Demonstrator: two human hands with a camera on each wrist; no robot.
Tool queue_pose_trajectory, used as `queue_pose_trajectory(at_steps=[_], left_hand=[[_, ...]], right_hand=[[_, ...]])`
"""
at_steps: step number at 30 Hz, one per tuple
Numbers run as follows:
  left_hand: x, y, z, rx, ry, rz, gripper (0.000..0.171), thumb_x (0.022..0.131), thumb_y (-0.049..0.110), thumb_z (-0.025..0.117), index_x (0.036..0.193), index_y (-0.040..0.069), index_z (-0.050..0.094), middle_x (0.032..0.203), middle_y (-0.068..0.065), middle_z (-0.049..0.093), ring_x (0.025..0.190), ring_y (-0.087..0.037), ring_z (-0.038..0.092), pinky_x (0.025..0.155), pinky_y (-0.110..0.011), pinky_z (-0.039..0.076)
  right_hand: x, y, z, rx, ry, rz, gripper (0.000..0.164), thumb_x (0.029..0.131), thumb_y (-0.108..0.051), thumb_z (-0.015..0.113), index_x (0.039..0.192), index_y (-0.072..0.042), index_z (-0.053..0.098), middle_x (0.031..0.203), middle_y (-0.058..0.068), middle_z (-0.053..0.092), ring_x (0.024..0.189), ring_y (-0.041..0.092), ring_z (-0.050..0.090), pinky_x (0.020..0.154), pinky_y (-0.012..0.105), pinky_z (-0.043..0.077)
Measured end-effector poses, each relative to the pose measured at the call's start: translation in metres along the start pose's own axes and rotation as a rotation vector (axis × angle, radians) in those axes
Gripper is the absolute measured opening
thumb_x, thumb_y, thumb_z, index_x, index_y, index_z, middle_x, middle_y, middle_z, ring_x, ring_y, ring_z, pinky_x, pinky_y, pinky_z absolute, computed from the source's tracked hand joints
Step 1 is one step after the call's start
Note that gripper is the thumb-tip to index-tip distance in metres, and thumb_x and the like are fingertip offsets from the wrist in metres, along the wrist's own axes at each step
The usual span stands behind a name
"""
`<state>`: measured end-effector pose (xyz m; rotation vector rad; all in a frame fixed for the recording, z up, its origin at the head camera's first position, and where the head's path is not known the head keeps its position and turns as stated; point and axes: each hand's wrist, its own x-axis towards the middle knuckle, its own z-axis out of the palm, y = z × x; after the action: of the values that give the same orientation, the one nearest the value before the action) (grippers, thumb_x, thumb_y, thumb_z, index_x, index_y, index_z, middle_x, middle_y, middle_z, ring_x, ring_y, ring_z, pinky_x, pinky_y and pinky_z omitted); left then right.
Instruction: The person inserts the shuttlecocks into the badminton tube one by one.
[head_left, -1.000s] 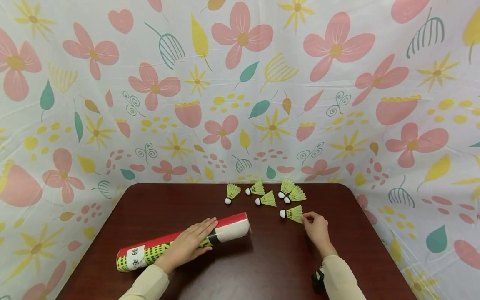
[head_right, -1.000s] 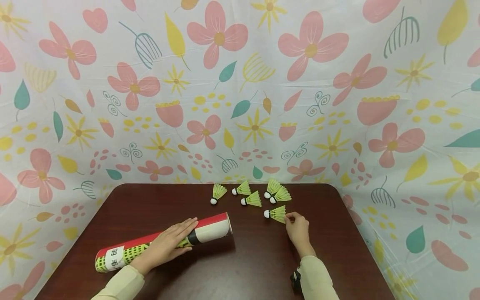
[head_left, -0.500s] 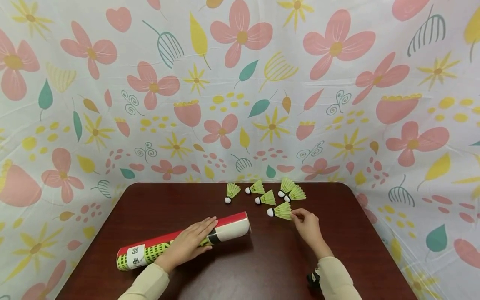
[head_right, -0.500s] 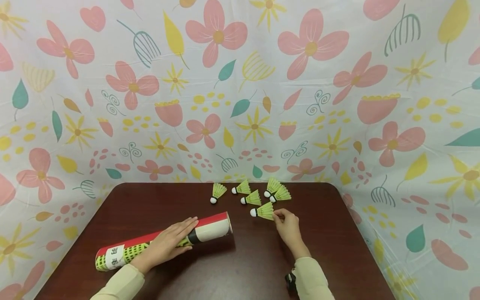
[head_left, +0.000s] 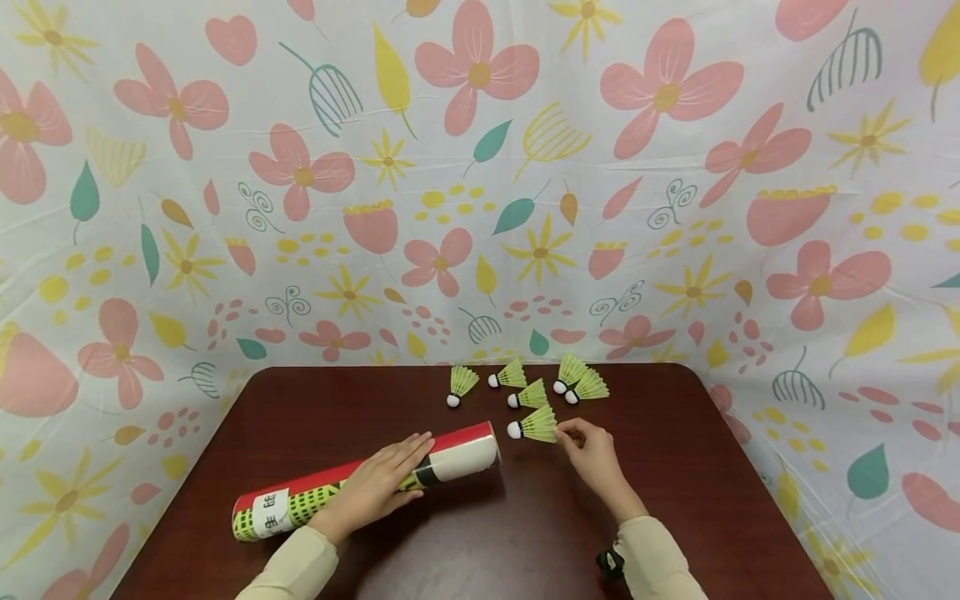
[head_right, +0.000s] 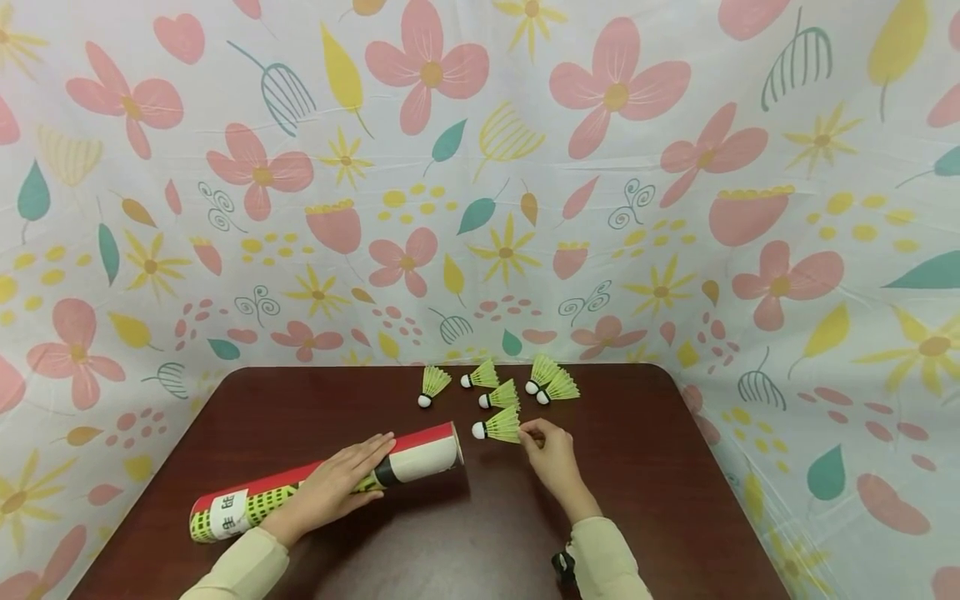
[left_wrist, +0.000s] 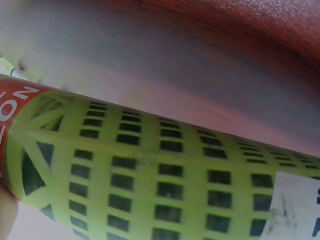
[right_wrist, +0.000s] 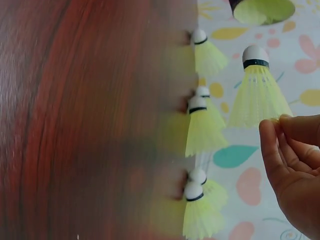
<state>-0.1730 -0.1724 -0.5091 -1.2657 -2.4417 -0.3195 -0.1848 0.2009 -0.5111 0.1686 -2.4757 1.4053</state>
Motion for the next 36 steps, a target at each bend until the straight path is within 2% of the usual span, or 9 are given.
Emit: queue_pose_trajectory(at_steps=[9, 13, 22, 36], left_hand=[[0.001, 0.000, 0.002, 0.024, 0.023, 0.011, 0.085, 0.077, 0.027, 0.082, 0.146, 0.003, 0.040, 0.150, -0.010, 0.040, 0.132, -0.027, 0.046, 0.101, -0.043, 0.043], [0.002, 0.001, 0.003, 0.025, 0.009, 0.003, 0.085, 0.078, 0.028, 0.081, 0.147, 0.003, 0.038, 0.152, -0.009, 0.037, 0.132, -0.027, 0.045, 0.102, -0.044, 0.043], [0.001, 0.003, 0.005, 0.012, -0.010, -0.007, 0.086, 0.080, 0.029, 0.079, 0.149, 0.005, 0.035, 0.153, -0.008, 0.035, 0.132, -0.029, 0.044, 0.101, -0.045, 0.043], [0.003, 0.005, -0.001, 0.018, 0.001, 0.003, 0.084, 0.079, 0.027, 0.080, 0.147, 0.003, 0.037, 0.151, -0.010, 0.038, 0.132, -0.029, 0.045, 0.103, -0.044, 0.042]], right_hand=[[-0.005, -0.013, 0.012, 0.025, -0.024, -0.070, 0.006, 0.085, -0.002, 0.071, 0.090, -0.005, 0.071, 0.080, 0.001, 0.069, 0.069, 0.017, 0.065, 0.060, 0.024, 0.052], [-0.008, -0.016, 0.018, 0.026, -0.048, -0.091, 0.006, 0.085, -0.001, 0.071, 0.090, -0.005, 0.071, 0.080, -0.001, 0.069, 0.070, 0.012, 0.064, 0.063, 0.025, 0.053], [-0.014, -0.026, 0.032, 0.064, -0.098, -0.125, 0.005, 0.085, -0.005, 0.071, 0.089, -0.008, 0.071, 0.081, 0.000, 0.069, 0.074, 0.011, 0.065, 0.068, 0.026, 0.055], [-0.016, -0.035, 0.043, 0.080, -0.104, -0.193, 0.003, 0.086, -0.008, 0.071, 0.089, -0.007, 0.072, 0.082, 0.005, 0.069, 0.073, 0.010, 0.065, 0.068, 0.027, 0.056]])
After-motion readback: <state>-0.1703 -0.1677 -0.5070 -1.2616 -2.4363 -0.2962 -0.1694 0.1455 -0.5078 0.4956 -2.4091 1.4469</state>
